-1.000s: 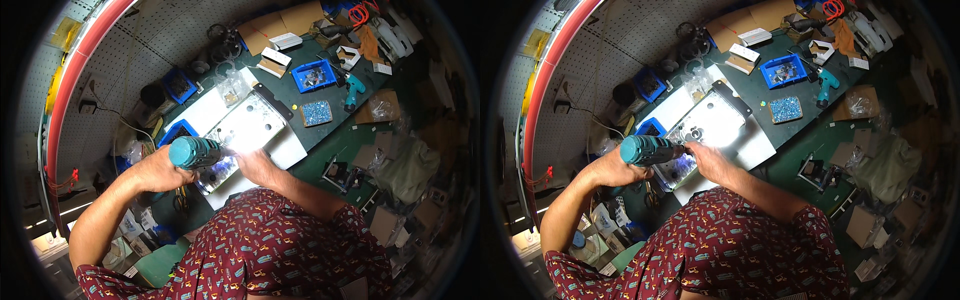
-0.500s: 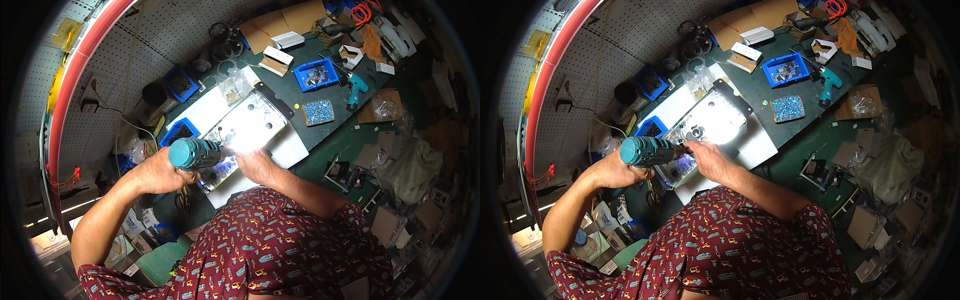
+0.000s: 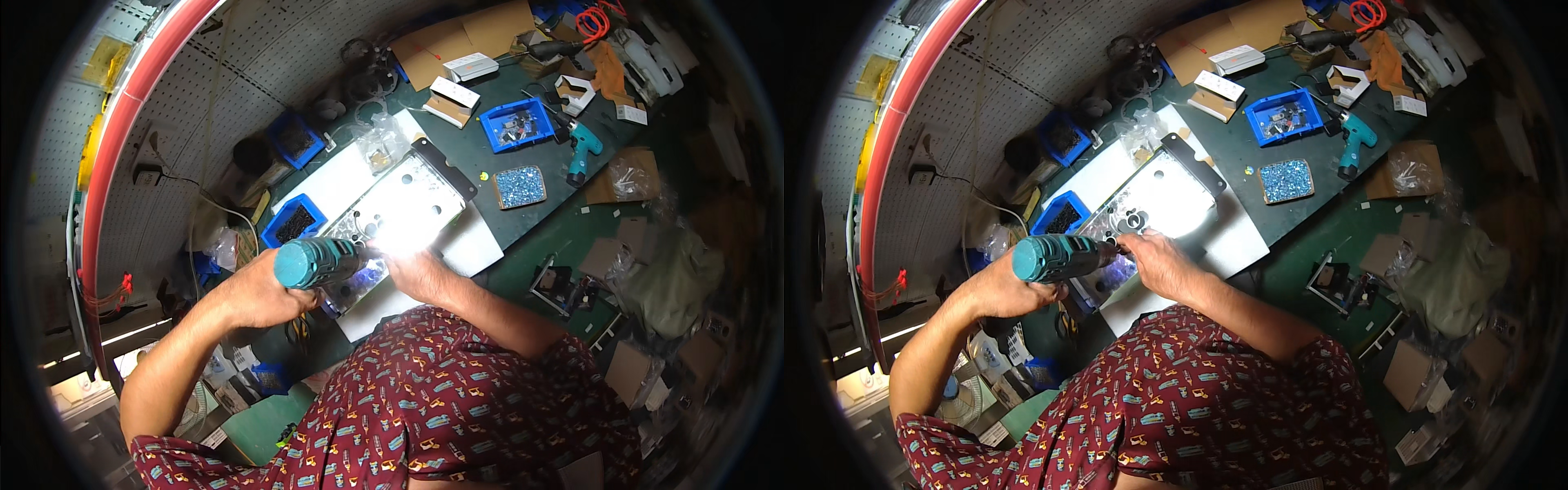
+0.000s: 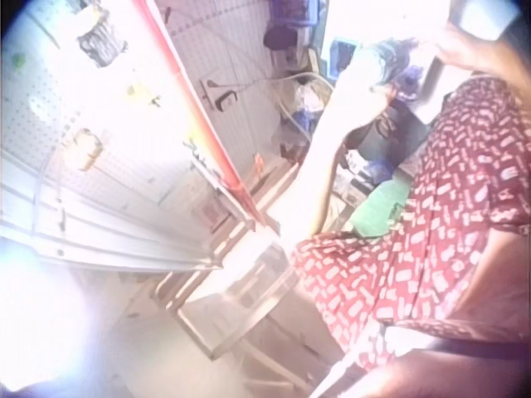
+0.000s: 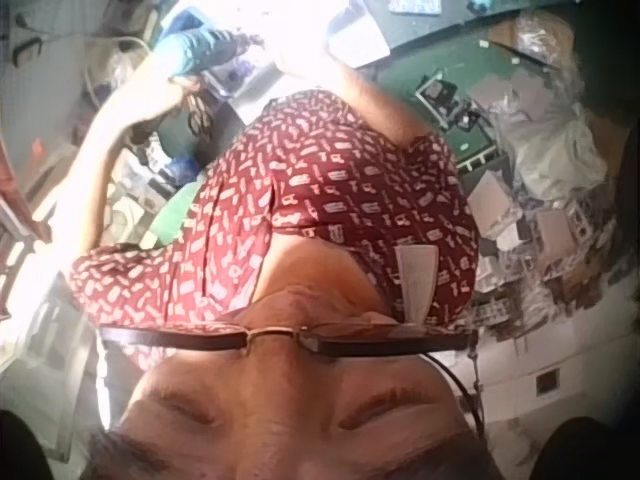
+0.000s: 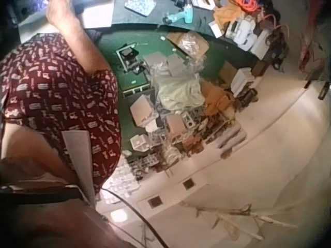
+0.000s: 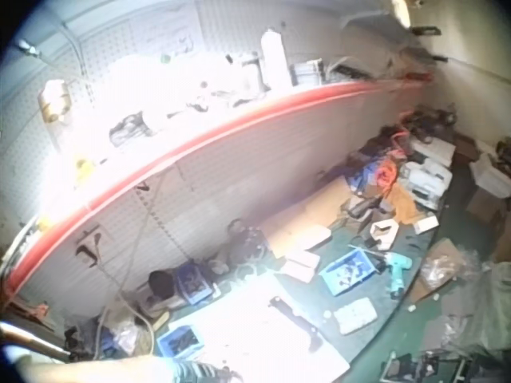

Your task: The person uses a cordless drill to fasten screws into a metal plate, then places a green plastic casing over the plate and secures it. The person also handles a black plastic component and places it into a cardboard box.

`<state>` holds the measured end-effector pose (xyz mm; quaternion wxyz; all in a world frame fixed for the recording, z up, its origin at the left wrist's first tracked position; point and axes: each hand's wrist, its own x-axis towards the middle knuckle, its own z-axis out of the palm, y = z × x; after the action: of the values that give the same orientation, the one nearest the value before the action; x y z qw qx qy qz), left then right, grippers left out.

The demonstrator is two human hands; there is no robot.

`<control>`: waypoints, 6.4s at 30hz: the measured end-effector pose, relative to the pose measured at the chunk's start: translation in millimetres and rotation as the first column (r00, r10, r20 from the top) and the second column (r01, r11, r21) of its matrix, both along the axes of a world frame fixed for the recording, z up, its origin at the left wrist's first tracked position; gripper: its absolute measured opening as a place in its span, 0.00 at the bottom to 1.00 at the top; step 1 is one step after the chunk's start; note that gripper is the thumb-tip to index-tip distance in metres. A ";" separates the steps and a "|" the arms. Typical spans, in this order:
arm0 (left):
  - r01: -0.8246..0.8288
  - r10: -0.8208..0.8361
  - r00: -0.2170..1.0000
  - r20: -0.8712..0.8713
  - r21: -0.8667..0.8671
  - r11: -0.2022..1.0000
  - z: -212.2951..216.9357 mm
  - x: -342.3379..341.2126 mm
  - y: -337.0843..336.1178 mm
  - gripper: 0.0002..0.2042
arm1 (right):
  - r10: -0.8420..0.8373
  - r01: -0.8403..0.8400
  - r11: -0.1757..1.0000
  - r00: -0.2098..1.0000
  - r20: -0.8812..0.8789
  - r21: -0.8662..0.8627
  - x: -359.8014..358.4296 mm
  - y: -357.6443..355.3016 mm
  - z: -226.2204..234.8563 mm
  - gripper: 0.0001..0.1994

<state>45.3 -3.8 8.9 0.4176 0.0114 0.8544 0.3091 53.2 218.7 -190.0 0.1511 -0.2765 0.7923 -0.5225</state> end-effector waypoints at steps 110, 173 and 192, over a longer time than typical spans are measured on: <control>-0.229 0.233 0.972 -0.016 -0.261 0.938 12.4 4.5 62.9 0.09 | -0.483 0.765 0.511 0.633 0.605 -0.392 -101.5 112.6 -100.5 0.14; -0.137 0.207 0.976 0.071 -0.538 0.832 8.8 14.9 74.9 0.12 | 0.141 -0.022 0.924 0.948 0.286 -0.383 -139.1 73.7 -27.5 0.35; -0.492 0.485 0.870 -0.090 -0.223 0.841 -3.6 43.5 78.9 0.16 | 0.169 -0.023 0.926 0.918 0.359 -0.377 -138.6 72.1 -25.3 0.36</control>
<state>88.8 75.1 5.2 0.3106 -0.2523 0.8659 0.3001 -85.4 290.8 -215.3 0.2758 -0.2308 0.6212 -0.6963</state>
